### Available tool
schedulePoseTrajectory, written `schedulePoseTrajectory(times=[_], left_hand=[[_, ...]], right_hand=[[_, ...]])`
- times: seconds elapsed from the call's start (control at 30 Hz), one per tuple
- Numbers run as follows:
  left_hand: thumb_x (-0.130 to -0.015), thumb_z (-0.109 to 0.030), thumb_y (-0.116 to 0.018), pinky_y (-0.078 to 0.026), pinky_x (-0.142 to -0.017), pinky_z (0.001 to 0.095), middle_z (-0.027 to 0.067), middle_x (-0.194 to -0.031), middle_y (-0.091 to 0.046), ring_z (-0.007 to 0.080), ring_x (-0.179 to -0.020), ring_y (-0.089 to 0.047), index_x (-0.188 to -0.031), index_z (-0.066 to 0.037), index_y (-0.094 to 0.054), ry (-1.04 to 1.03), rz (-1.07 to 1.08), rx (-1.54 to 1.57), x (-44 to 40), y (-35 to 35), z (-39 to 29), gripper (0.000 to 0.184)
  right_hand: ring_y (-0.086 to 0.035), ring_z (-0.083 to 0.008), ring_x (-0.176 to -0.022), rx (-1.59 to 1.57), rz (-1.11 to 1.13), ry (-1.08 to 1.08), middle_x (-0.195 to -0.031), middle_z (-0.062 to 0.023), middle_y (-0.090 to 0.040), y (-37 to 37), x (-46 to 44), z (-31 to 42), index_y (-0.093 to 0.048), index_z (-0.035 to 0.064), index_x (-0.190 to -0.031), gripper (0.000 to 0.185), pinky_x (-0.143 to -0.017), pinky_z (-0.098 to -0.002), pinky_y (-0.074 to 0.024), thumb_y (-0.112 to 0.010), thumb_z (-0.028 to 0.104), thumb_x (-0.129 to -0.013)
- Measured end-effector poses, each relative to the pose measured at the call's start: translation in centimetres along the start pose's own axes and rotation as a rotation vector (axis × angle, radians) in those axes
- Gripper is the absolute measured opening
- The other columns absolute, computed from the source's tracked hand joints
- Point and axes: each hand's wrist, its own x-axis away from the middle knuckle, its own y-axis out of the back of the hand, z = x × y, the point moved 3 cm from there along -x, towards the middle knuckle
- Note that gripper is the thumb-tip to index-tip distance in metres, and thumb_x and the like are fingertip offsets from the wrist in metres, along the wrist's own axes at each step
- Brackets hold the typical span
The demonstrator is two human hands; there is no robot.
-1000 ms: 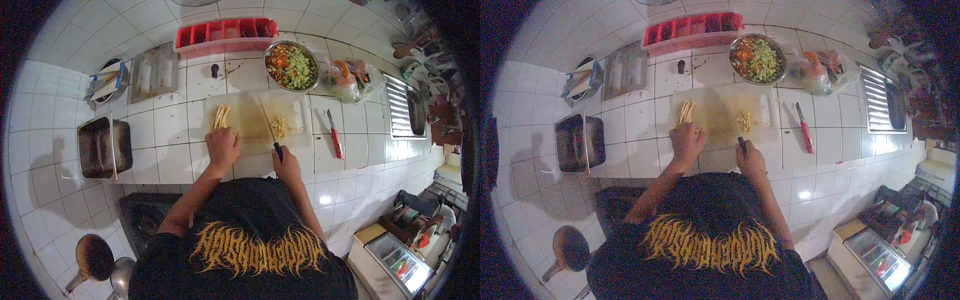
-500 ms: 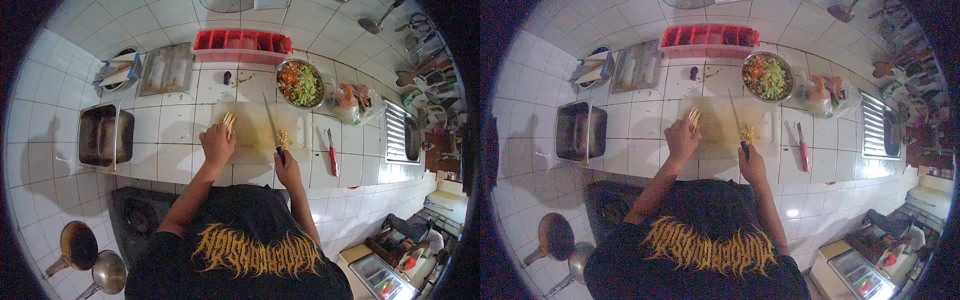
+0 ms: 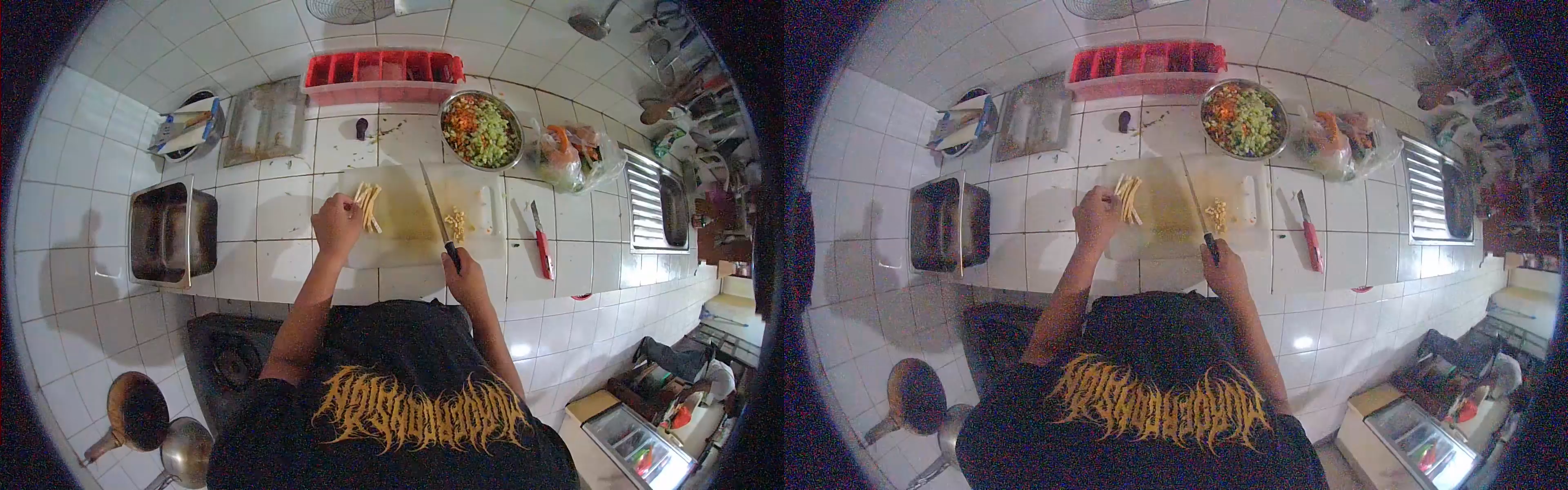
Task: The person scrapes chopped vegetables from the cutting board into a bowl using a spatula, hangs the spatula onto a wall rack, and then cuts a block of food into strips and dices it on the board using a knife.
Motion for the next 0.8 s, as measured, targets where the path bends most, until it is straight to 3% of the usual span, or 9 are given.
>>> schedulePoseTrajectory(times=[0.1, 0.17, 0.5, 0.6, 0.67, 0.8], left_hand=[[-0.082, -0.018, -0.069, -0.051, -0.073, 0.0472, 0.0080, -0.084, -0.070, 0.0303, -0.081, -0.069, -0.091, -0.010, -0.067, 0.000, -0.033, 0.114, 0.2, -0.3, 0.8, 0.012], [-0.082, -0.018, -0.069, -0.052, -0.073, 0.0467, 0.0071, -0.085, -0.070, 0.0297, -0.081, -0.069, -0.091, -0.011, -0.066, 0.004, -0.025, 0.118, 0.4, -0.8, 1.5, 0.012], [-0.086, -0.021, -0.068, -0.048, -0.073, 0.0487, 0.0076, -0.086, -0.067, 0.0292, -0.082, -0.067, -0.093, -0.012, -0.069, -0.024, -0.054, 0.141, 0.5, 0.9, -0.2, 0.012], [-0.088, -0.023, -0.067, -0.046, -0.081, 0.0501, 0.0070, -0.089, -0.067, 0.0292, -0.088, -0.066, -0.093, -0.011, -0.069, -0.174, -0.004, 0.040, 0.8, 0.6, -2.9, 0.013], [-0.090, -0.023, -0.066, -0.042, -0.088, 0.0503, 0.0084, -0.093, -0.067, 0.0298, -0.094, -0.064, -0.097, -0.011, -0.069, -0.371, 0.137, 0.052, 1.9, -1.1, -5.7, 0.014], [-0.088, -0.022, -0.067, -0.040, -0.089, 0.0494, 0.0091, -0.100, -0.066, 0.0293, -0.101, -0.061, -0.101, -0.010, -0.069, -0.555, 0.124, 0.038, 4.2, -4.4, -6.9, 0.018]], right_hand=[[-0.063, -0.0470, -0.074, 0.008, 0.024, -0.079, -0.077, -0.0259, -0.064, 0.2, 0.0, -0.2, -0.057, -0.0002, -0.095, 0.033, -0.064, -0.0480, -0.0476, -0.060, 0.032, -0.100], [-0.065, -0.0516, -0.085, 0.009, 0.029, -0.072, -0.085, -0.0299, -0.067, 0.5, 0.1, -0.1, -0.058, 0.0006, -0.100, 0.036, -0.071, -0.0566, -0.0499, -0.059, 0.036, -0.099], [-0.065, -0.0517, -0.088, 0.041, 0.050, -0.106, -0.089, -0.0301, -0.068, 0.3, 0.2, -0.6, -0.060, 0.0005, -0.104, 0.036, -0.074, -0.0568, -0.0500, -0.059, 0.037, -0.099], [-0.065, -0.0517, -0.089, 0.042, 0.062, -0.089, -0.090, -0.0297, -0.068, 0.5, 0.1, -0.1, -0.060, 0.0006, -0.105, 0.037, -0.076, -0.0570, -0.0500, -0.057, 0.037, -0.100], [-0.065, -0.0517, -0.090, -0.006, 0.084, -0.136, -0.090, -0.0297, -0.068, 0.9, 0.1, 0.9, -0.060, 0.0000, -0.104, 0.036, -0.077, -0.0569, -0.0495, -0.056, 0.036, -0.101], [-0.064, -0.0521, -0.091, 0.011, 0.031, -0.142, -0.091, -0.0312, -0.068, 1.6, 0.4, 1.9, -0.060, -0.0013, -0.105, 0.036, -0.078, -0.0567, -0.0493, -0.054, 0.034, -0.102]])
